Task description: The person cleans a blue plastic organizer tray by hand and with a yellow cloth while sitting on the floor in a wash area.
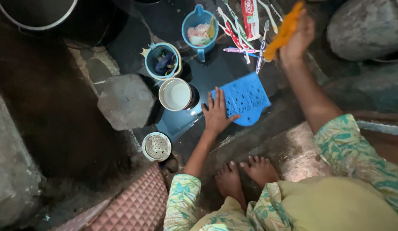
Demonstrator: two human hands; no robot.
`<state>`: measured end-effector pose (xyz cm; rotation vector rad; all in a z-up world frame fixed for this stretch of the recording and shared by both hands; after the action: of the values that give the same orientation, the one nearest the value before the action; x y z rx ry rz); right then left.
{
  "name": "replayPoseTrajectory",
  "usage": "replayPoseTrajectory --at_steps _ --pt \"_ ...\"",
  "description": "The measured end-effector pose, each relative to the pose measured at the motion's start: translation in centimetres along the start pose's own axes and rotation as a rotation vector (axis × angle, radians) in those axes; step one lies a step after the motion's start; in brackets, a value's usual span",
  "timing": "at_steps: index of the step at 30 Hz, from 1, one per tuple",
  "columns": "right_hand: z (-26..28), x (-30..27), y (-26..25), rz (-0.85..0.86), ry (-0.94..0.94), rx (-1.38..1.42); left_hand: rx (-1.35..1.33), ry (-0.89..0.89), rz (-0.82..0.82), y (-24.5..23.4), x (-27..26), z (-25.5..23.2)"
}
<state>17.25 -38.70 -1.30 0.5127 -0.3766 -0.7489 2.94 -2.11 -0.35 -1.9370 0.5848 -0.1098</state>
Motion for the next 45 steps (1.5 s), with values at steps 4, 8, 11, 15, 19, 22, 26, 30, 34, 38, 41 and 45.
replayPoseTrajectory --at_steps 4,8,11,15,19,22,26,30,34,38,41,45 --pt "2.4 1.3 -0.8 -0.023 -0.2 -0.067 -0.043 -0.034 -0.149 0.0 1.6 1.8" --pt "2.8 2.2 -5.3 -0.006 -0.259 -0.313 -0.06 -0.073 -0.149 -0.2 2.2 2.6" --pt "3.1 1.5 -8.5 -0.042 -0.278 -0.553 -0.053 -0.087 -0.109 -1.0 2.4 2.4" --pt "3.0 -0.6 -10.1 0.066 -0.126 -0.693 0.077 -0.067 0.049 -2.4 3.0 0.2" --pt "3.1 -3.1 -6.1 0.147 0.107 -0.549 -0.066 0.021 -0.035 -4.1 4.7 -2.3" --pt "2.9 -5.1 -3.1 0.322 0.347 -0.558 -0.099 -0.181 0.05 -4.2 6.8 -2.3" --pt "2.8 -7.2 -2.4 0.81 0.321 -1.1 -0.152 -0.279 0.135 -3.7 7.4 -1.7" --pt "0.8 -10.1 -3.2 1.178 -0.044 -1.718 -0.191 -0.132 -0.042 -3.0 4.7 -2.0" --pt "0.1 -12.8 -4.5 1.13 0.086 -1.498 -0.139 0.041 -0.249 -2.2 0.7 -3.0" --pt "0.0 -12.3 -6.2 0.766 0.222 -1.467 -0.14 0.076 -0.278 -2.4 -0.9 -2.8" --pt "0.1 -9.5 -6.6 0.392 0.464 -0.892 -0.175 0.064 -0.248 -2.8 0.4 -2.0" --pt "0.4 -8.5 -4.7 0.199 0.776 -0.179 -0.185 0.146 -0.289 -2.2 3.0 0.2"
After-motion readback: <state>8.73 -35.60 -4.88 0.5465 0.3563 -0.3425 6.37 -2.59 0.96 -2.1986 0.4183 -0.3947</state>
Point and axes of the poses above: each hand's wrist, its own x-axis towards the middle knuckle, its own y-axis out of the palm, z = x × y, the point moved 4 cm from there along x, towards the middle knuckle, and after that the axes turned 2 degrees about -x, right-handed, at the moved point
